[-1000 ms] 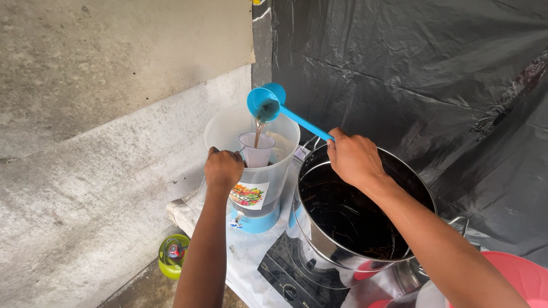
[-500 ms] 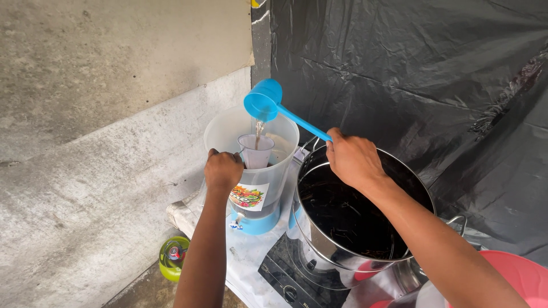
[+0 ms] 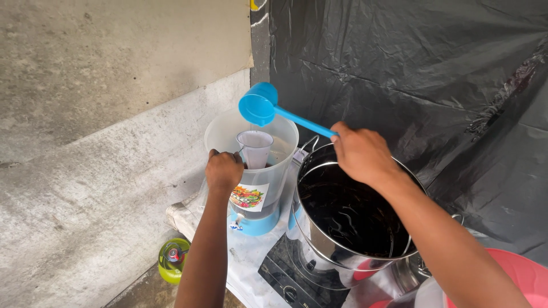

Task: Filtering tea by scooping it from a large pot into a filter bag placed over a bucket.

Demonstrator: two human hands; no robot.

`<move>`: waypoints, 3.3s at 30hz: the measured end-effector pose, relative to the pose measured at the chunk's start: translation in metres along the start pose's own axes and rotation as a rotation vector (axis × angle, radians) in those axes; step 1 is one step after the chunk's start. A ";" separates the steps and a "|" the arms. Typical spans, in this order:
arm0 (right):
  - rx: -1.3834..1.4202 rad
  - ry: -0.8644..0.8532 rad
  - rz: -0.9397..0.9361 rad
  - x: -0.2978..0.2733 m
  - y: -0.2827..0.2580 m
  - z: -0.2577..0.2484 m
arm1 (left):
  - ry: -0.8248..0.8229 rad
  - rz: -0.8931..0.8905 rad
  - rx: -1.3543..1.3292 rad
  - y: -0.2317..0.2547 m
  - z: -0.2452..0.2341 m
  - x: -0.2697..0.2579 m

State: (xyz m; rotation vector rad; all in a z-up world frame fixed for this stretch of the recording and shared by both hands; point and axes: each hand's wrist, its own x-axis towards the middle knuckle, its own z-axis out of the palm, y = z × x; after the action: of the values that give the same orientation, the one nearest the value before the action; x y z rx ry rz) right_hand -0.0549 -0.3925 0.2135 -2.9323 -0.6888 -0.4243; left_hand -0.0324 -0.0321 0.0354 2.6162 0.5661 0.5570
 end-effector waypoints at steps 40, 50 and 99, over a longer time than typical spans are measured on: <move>-0.005 -0.483 0.160 -0.131 0.127 0.004 | -0.089 0.002 0.148 -0.033 0.028 0.021; 0.024 -0.451 0.133 -0.129 0.131 0.059 | -0.113 0.039 0.181 -0.034 0.020 0.019; 0.054 -0.540 0.630 -0.106 0.160 -0.073 | -0.085 0.031 0.111 -0.029 0.018 0.016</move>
State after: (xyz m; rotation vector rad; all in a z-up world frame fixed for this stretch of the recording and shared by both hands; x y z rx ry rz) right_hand -0.0917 -0.5919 0.2472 -2.9931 0.2161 0.4448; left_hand -0.0192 -0.0058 0.0113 2.7425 0.5449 0.4327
